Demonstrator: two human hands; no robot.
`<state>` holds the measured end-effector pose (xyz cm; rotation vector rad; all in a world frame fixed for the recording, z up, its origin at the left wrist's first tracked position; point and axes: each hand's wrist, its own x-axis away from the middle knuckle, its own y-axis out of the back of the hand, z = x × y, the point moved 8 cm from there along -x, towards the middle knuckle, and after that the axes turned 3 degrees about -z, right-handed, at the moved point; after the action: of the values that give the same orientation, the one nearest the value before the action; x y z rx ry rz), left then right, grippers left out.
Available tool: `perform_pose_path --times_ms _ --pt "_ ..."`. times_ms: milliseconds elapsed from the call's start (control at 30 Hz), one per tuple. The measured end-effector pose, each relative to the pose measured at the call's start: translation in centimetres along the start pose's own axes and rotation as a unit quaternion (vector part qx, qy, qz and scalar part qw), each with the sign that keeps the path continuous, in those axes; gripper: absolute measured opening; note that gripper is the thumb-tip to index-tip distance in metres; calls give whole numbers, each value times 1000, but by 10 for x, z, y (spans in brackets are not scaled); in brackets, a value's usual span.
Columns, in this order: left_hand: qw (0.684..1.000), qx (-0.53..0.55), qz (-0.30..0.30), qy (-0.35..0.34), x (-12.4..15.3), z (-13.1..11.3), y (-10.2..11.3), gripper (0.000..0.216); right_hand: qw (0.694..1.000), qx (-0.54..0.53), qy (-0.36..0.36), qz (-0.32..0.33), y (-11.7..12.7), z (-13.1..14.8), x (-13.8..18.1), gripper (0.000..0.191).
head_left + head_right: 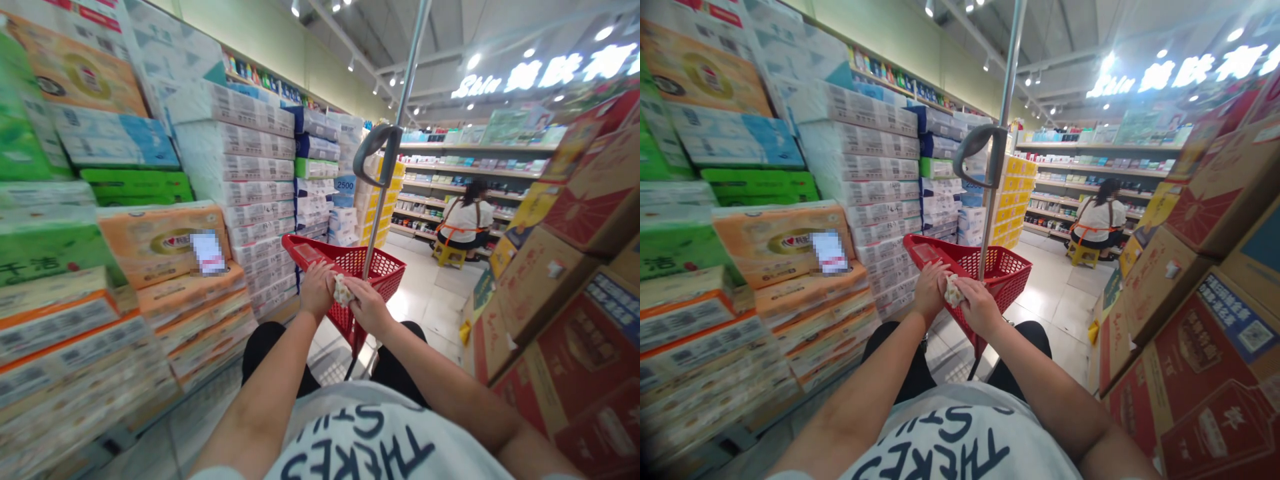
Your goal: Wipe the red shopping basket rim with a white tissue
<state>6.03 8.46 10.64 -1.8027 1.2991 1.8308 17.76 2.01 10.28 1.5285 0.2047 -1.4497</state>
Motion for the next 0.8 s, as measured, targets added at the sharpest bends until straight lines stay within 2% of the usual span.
perform_pose_path --times_ms 167,233,433,600,800 --pt "999 19 16 21 -10 26 -1 40 999 39 9 3 -6 -27 19 59" --pt "999 22 24 28 -13 33 0 41 998 54 15 2 -8 -29 24 57" --pt "998 38 18 36 -13 33 5 41 993 54 95 31 -15 -4 20 45" --pt "998 46 1 40 -9 29 11 41 992 61 103 32 -10 -5 24 42" --pt "998 38 -16 48 -3 25 17 43 993 36 116 17 -11 16 10 49"
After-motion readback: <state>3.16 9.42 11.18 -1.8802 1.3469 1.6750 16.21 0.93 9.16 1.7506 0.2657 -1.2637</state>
